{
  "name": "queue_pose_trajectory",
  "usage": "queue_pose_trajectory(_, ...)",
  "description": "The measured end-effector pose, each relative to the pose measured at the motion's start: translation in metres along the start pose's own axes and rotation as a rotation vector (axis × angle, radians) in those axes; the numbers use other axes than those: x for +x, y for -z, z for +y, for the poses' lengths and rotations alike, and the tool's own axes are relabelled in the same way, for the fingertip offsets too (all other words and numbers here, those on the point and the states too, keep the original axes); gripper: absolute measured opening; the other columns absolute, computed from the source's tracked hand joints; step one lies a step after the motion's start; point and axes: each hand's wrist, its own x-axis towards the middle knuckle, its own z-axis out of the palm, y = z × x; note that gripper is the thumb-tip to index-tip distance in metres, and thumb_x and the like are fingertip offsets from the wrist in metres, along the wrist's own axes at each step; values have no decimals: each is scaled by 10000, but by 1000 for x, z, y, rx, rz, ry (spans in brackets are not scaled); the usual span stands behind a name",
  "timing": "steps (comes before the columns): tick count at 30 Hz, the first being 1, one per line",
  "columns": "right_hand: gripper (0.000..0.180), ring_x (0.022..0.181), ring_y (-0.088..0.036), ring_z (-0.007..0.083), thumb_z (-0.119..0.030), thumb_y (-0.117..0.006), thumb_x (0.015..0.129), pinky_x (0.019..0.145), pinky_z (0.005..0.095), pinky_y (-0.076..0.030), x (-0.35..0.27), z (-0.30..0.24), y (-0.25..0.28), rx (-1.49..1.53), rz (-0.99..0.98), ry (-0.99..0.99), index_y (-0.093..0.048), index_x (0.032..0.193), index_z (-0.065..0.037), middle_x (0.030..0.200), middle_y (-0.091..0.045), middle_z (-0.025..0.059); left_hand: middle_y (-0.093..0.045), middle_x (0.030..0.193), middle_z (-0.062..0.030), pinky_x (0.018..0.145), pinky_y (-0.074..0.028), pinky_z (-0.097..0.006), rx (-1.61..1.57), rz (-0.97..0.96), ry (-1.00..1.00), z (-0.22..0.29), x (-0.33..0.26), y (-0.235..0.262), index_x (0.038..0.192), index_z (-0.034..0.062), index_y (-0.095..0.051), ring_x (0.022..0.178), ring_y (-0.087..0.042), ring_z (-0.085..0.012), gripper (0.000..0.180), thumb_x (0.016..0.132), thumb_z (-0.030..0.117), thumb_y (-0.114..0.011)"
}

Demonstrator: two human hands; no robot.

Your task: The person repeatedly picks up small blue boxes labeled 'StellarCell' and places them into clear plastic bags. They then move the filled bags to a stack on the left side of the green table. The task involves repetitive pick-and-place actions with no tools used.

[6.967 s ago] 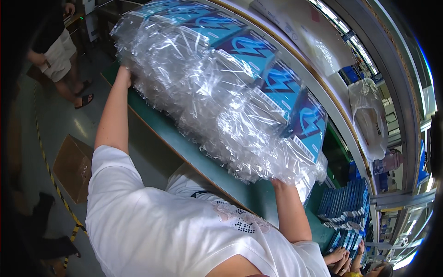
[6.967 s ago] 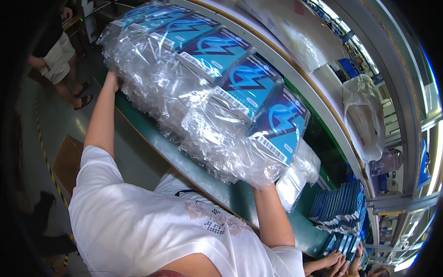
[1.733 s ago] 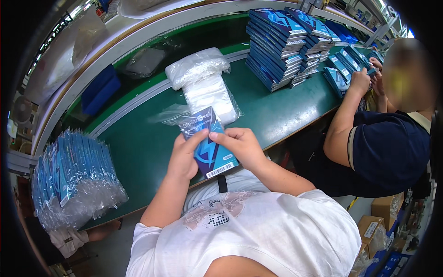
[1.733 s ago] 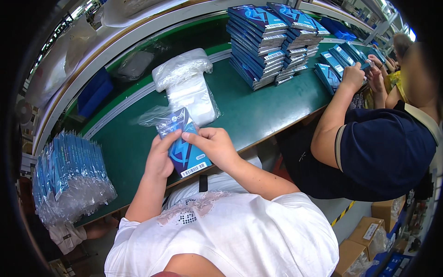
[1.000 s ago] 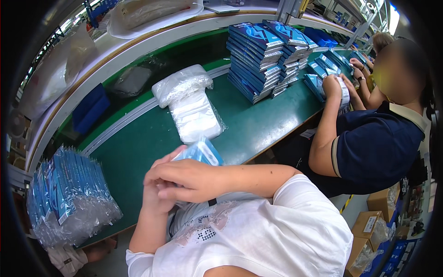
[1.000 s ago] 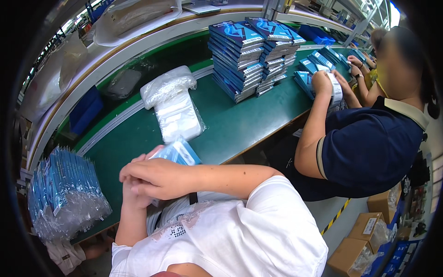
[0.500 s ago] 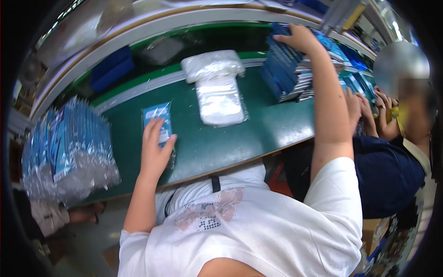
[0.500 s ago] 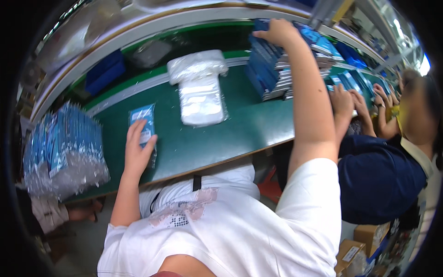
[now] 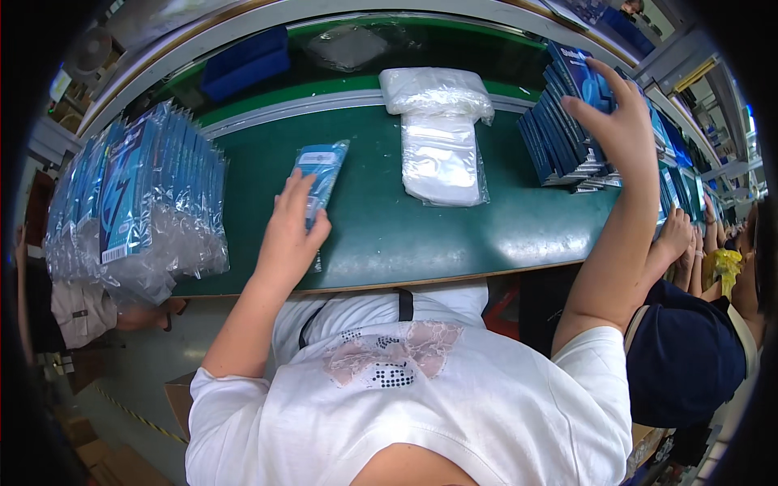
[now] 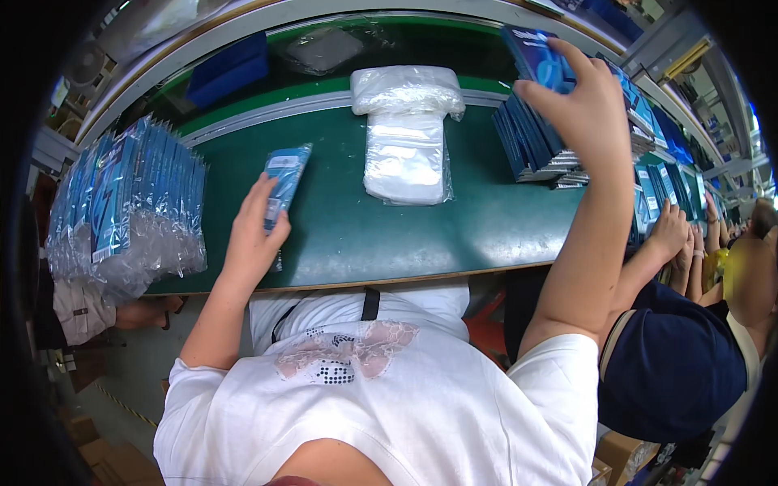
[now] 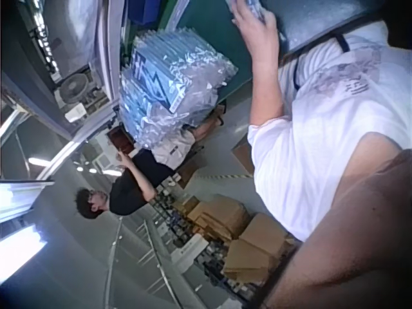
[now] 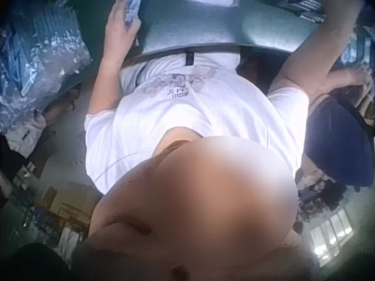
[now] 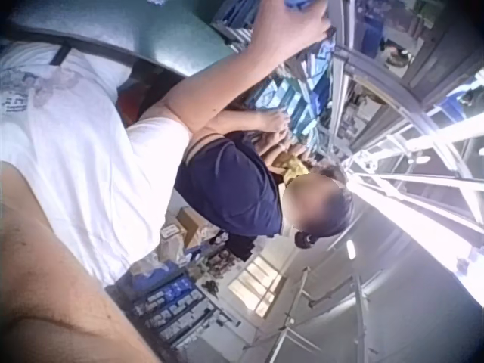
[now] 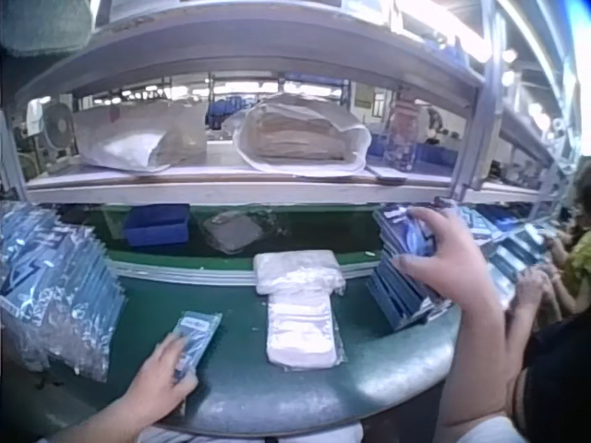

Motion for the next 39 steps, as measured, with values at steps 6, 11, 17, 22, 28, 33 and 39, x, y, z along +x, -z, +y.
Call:
queue_pose_trajectory(6,589,936,-600,195,-146,-685,734,768,292,-497,-73,-25,-35,1105,-40,-261,-499,1256,56,1109,-585,160,-635,1004,-219,751,-485,-341,-234,195,177,1,16,26,1193,-17,-514,813,-632,-272,315,896,84,-485)
queue_pose_trajectory(11,585,968,-617,269,-191,-614,786,740,347,-535,-112,-25,-72,1383,-137,-442,-443,1272,86,1126,-580,190,-517,1244,-279,1006,-370,-402,255,310,146,-45,3,11,1248,-37,-503,1208,-473,-386,424,902,200,-564)
queue_pose_trajectory(17,579,954,-609,251,-223,-609,787,706,333,-531,-136,-32,-84,1425,-155,-554,-452,1255,79,1109,-581,185,-551,948,-79,748,-511,-364,42,357,-559,31,-86,111,987,103,-567,909,-594,-285,307,756,181,-753)
queue_pose_trajectory(22,576,969,-603,235,-285,-568,813,727,313,-523,-134,-44,-88,1302,-245,-547,-447,1256,62,1127,-572,175,-246,1463,-240,1078,-185,-558,725,360,-313,11,-43,163,1162,205,-554,1375,-160,-438,583,655,247,-837)
queue_pose_trajectory(28,638,988,-602,259,-260,-617,761,734,341,-521,-127,-67,-84,1374,-195,-517,-441,1279,70,1136,-569,183,-278,1459,-242,1120,-100,-514,620,395,-464,-62,-44,95,1209,225,-575,1398,-134,-406,536,722,334,-772)
queue_pose_trajectory(33,687,1001,-591,263,-244,-638,727,743,339,-519,-135,-73,-88,1279,-378,-475,-420,1300,65,1183,-546,192,-349,1417,-237,1136,-69,-486,420,616,-464,-74,-45,71,1162,215,-597,1402,-142,-389,396,822,409,-662)
queue_pose_trajectory(39,665,1132,-499,341,-122,-768,582,945,408,-391,-134,-131,-95,578,-659,37,-553,1204,-24,1243,-493,194,-431,1329,-232,1099,-179,-481,415,639,-532,-79,-51,72,1020,180,-642,1348,-249,-404,281,845,399,-639)
